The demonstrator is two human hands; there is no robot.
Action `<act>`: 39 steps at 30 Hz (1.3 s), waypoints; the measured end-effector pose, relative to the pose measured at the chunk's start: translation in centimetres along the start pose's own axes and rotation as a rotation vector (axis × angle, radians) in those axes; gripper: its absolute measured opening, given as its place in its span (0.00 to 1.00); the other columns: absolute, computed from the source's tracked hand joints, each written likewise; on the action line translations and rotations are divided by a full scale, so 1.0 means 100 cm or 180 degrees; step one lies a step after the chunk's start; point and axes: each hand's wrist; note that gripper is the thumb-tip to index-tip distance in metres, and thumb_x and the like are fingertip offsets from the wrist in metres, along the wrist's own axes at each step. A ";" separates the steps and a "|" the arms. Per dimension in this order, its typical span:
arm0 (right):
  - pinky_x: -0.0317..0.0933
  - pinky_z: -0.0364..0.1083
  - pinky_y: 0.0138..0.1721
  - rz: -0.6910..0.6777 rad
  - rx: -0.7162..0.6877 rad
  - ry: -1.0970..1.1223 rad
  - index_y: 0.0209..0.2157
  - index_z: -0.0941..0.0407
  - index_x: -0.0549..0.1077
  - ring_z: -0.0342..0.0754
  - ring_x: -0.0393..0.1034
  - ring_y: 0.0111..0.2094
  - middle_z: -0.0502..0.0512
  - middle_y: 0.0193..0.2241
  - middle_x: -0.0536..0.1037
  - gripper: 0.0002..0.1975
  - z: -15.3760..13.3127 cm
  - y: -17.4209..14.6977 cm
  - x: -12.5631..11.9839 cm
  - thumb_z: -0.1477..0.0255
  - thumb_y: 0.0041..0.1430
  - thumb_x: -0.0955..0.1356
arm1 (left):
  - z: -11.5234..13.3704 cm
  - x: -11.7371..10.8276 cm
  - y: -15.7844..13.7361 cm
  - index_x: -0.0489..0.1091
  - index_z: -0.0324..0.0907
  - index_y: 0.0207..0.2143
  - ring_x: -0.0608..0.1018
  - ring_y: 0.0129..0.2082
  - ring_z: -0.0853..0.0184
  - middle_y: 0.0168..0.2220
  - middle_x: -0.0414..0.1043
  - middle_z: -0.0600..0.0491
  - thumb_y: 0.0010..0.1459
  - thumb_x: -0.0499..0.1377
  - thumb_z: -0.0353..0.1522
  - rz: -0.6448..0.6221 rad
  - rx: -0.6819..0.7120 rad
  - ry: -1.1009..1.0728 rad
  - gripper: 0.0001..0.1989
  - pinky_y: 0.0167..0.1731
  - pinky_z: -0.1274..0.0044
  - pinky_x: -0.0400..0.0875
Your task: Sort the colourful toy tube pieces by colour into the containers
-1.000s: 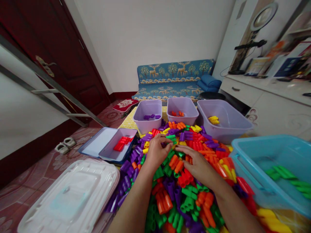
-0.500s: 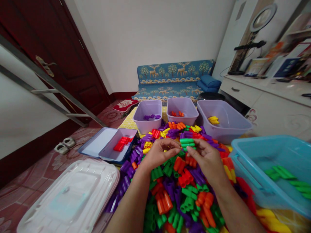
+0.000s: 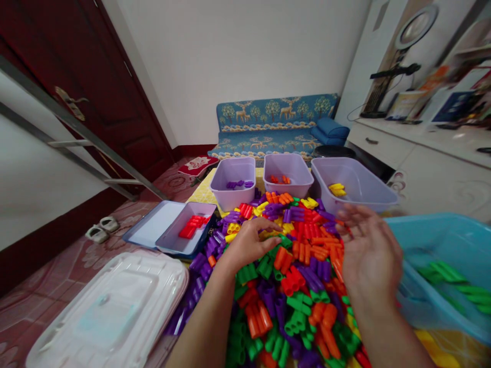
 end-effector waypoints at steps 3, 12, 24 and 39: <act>0.66 0.54 0.48 -0.1072 0.0004 -0.1392 0.41 0.54 0.74 0.54 0.73 0.47 0.58 0.44 0.78 0.13 0.011 0.002 -0.003 0.62 0.58 0.66 | 0.001 -0.015 -0.006 0.74 0.43 0.49 0.74 0.51 0.56 0.51 0.74 0.46 0.50 0.68 0.37 -0.0370 0.0025 0.0411 0.23 0.53 0.67 0.67; 0.65 0.60 0.50 -0.2847 -0.0614 -0.4237 0.57 0.52 0.70 0.63 0.72 0.50 0.62 0.49 0.78 0.28 0.032 -0.004 -0.022 0.69 0.52 0.69 | 0.004 -0.021 -0.010 0.72 0.47 0.53 0.73 0.52 0.54 0.53 0.70 0.46 0.43 0.70 0.30 -0.0863 0.0026 0.0848 0.32 0.54 0.65 0.67; 0.56 0.56 0.62 -0.2906 0.0131 -0.1917 0.64 0.50 0.58 0.52 0.58 0.63 0.55 0.63 0.63 0.35 0.041 -0.030 0.011 0.75 0.54 0.66 | -0.003 -0.004 0.000 0.72 0.40 0.37 0.72 0.29 0.65 0.30 0.73 0.52 0.52 0.64 0.33 0.0017 -0.0314 0.0247 0.10 0.28 0.77 0.65; 0.67 0.54 0.52 -0.2577 0.0322 -0.1849 0.58 0.52 0.66 0.52 0.71 0.52 0.57 0.55 0.73 0.27 0.051 -0.023 0.007 0.69 0.56 0.67 | -0.001 -0.001 0.002 0.70 0.39 0.27 0.71 0.22 0.68 0.21 0.68 0.56 0.62 0.54 0.40 -0.0054 -0.0572 -0.0136 0.15 0.23 0.78 0.61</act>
Point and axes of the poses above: each hand's wrist, its own y-axis towards the middle knuckle, its own x-axis out of the palm, z = x × y
